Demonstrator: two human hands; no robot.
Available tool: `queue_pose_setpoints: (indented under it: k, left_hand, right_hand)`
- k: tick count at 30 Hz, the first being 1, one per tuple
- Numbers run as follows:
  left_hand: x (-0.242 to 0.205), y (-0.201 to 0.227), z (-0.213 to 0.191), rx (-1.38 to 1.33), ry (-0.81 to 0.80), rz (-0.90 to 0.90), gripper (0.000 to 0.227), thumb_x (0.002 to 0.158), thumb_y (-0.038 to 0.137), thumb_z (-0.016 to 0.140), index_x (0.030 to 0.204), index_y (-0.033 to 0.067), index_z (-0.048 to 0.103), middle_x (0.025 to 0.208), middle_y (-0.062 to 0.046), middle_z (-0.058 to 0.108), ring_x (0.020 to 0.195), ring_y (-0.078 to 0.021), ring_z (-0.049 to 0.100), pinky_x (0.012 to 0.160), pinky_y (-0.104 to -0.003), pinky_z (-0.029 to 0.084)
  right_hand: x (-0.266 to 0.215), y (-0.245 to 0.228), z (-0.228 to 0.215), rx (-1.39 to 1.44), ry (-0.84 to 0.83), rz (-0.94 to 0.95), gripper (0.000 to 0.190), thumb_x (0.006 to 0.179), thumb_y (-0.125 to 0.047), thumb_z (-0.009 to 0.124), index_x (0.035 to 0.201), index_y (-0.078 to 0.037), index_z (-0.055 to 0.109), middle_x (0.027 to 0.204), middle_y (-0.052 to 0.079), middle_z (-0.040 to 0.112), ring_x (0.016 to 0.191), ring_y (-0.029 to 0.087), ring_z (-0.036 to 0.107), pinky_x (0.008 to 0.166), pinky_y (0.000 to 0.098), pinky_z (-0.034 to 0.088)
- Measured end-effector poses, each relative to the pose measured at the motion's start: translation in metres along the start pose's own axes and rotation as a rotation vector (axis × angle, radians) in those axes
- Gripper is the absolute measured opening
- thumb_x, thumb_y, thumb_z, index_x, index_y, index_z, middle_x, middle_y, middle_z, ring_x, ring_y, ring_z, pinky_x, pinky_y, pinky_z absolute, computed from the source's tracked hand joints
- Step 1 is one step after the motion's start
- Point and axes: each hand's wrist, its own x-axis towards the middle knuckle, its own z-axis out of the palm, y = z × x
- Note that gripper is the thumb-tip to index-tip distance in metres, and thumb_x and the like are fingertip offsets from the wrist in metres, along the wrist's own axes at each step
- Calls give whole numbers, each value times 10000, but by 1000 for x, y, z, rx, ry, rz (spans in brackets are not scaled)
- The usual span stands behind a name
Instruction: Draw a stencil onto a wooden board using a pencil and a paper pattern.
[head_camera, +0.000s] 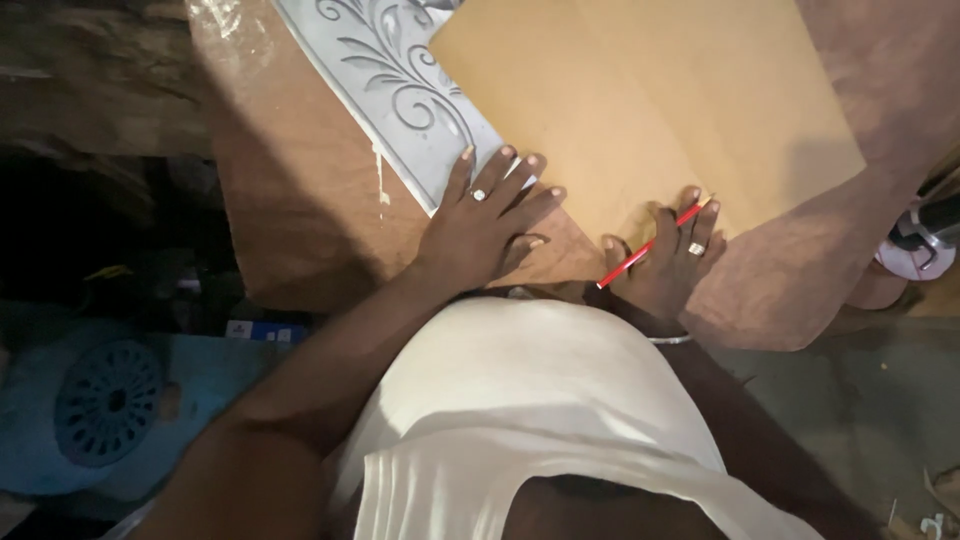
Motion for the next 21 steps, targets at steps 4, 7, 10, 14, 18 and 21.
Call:
queue_pose_setpoints:
  k: [4, 7, 10, 14, 18, 21]
  left_hand:
    - [-1, -12, 21, 25, 118, 26, 600, 981, 478, 666, 1511, 234, 529, 1622, -103, 396, 1517, -350, 322, 1242, -655, 195]
    - [3, -19, 18, 57, 169, 97, 586, 998, 501, 640, 1511, 237, 539, 1627, -88, 399, 1527, -343, 316, 1246, -654, 192]
    - [13, -23, 9, 9, 140, 115, 568, 1000, 517, 635, 1491, 246, 547, 1621, -74, 412, 1523, -322, 325, 1252, -637, 194]
    - [32, -31, -2, 32, 82, 155, 569, 953, 522, 646, 1443, 237, 593, 1600, -53, 433, 1500, -295, 344, 1242, -614, 223]
    - [47, -41, -3, -87, 104, 184, 513, 960, 478, 712, 1382, 195, 643, 1608, -106, 412, 1500, -300, 369, 1259, -566, 250]
    - [58, -42, -7, -126, 178, 176, 581, 884, 424, 764, 1358, 110, 641, 1584, -209, 373, 1468, -436, 346, 1229, -544, 283]
  right_hand:
    - [-13, 23, 21, -12, 89, -35, 735, 848, -508, 776, 1384, -50, 566, 1655, 263, 391, 1564, 450, 255, 1180, 662, 204]
    - [-20, 35, 25, -108, 189, -142, 667, 942, -578, 727, 1363, -74, 610, 1649, 249, 423, 1547, 414, 314, 1149, 598, 276]
    - [-23, 34, 14, -139, 242, -194, 699, 943, -663, 666, 1288, -56, 650, 1543, 217, 540, 1436, 412, 441, 1042, 555, 342]
    - [-22, 33, -2, -127, 238, -202, 657, 924, -612, 654, 1251, -43, 683, 1463, 179, 619, 1315, 400, 539, 1035, 552, 390]
    - [-21, 50, -11, 62, 216, -317, 582, 937, -532, 751, 1189, -12, 681, 1429, 166, 637, 1213, 370, 565, 1041, 515, 450]
    - [-23, 47, -29, 123, 60, -305, 573, 854, -467, 750, 1220, -34, 669, 1448, 137, 607, 1283, 378, 533, 1109, 505, 417]
